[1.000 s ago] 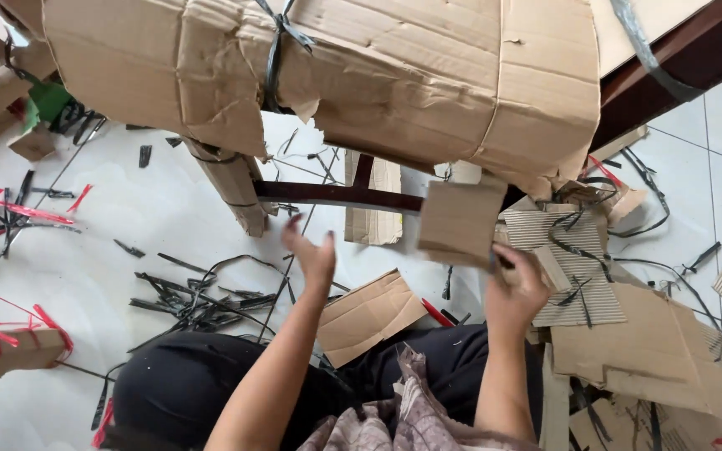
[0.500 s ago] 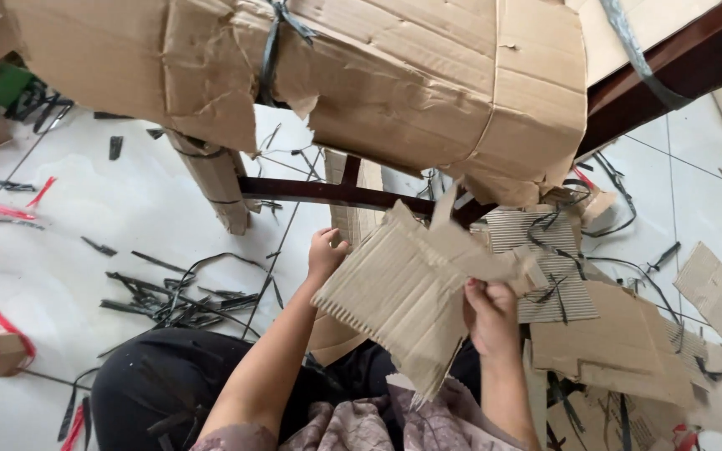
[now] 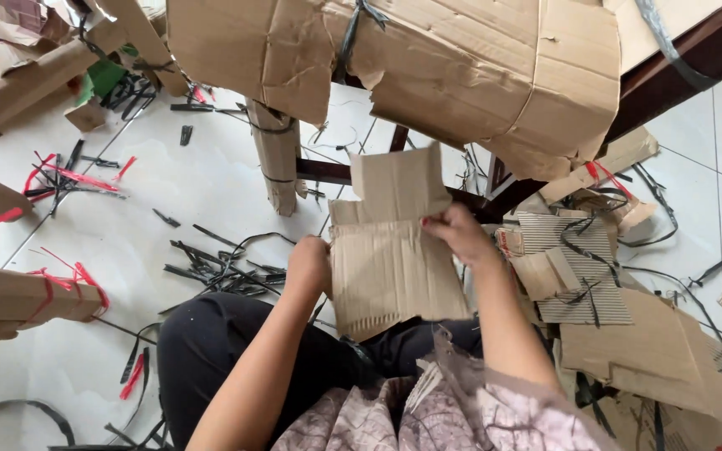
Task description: Securing cardboard protection to chair legs using plastic ties and scissors
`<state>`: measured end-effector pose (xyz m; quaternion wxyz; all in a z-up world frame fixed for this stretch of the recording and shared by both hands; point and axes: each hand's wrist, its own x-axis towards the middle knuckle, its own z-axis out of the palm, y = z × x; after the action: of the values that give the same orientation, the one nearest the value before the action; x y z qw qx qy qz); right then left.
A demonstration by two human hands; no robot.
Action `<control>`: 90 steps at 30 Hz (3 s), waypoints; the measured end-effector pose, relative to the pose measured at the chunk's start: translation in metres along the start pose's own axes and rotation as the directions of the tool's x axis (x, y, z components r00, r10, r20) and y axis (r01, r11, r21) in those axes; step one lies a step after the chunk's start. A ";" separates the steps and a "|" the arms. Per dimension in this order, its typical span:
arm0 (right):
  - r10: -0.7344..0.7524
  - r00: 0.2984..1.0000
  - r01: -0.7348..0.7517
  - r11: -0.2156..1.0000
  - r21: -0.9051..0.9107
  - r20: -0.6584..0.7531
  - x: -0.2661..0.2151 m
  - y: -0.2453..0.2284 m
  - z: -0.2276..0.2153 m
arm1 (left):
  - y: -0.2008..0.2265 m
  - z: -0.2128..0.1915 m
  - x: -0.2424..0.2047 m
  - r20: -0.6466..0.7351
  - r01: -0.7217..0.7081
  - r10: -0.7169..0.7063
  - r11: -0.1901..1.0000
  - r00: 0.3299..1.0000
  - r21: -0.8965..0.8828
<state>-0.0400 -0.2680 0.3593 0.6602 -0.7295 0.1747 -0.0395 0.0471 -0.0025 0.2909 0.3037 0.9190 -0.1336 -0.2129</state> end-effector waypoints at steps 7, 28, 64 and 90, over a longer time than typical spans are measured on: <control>-0.051 0.995 0.097 0.311 -0.945 0.085 0.141 -0.033 0.019 | 0.002 0.002 -0.008 0.066 0.005 0.000 0.996 0.998 -0.087; -0.630 0.717 0.440 0.077 -0.895 0.298 0.126 0.040 0.126 | 0.018 0.005 0.041 0.173 0.159 -0.048 0.682 0.984 -0.714; 0.237 0.962 -0.109 0.793 -0.599 0.139 -0.089 0.044 -0.004 | -0.006 0.057 0.203 -0.076 -0.067 -0.007 -0.553 0.997 -0.831; 0.478 0.878 -0.283 0.559 -0.779 0.024 -0.090 -0.077 -0.001 | -0.051 0.021 0.134 0.181 0.245 -0.193 0.913 0.964 -0.327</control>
<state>-0.1093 -0.2362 0.4504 0.3033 -0.8797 0.2507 0.2669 0.1598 -0.0238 0.2031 0.4244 0.8423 -0.0116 -0.3320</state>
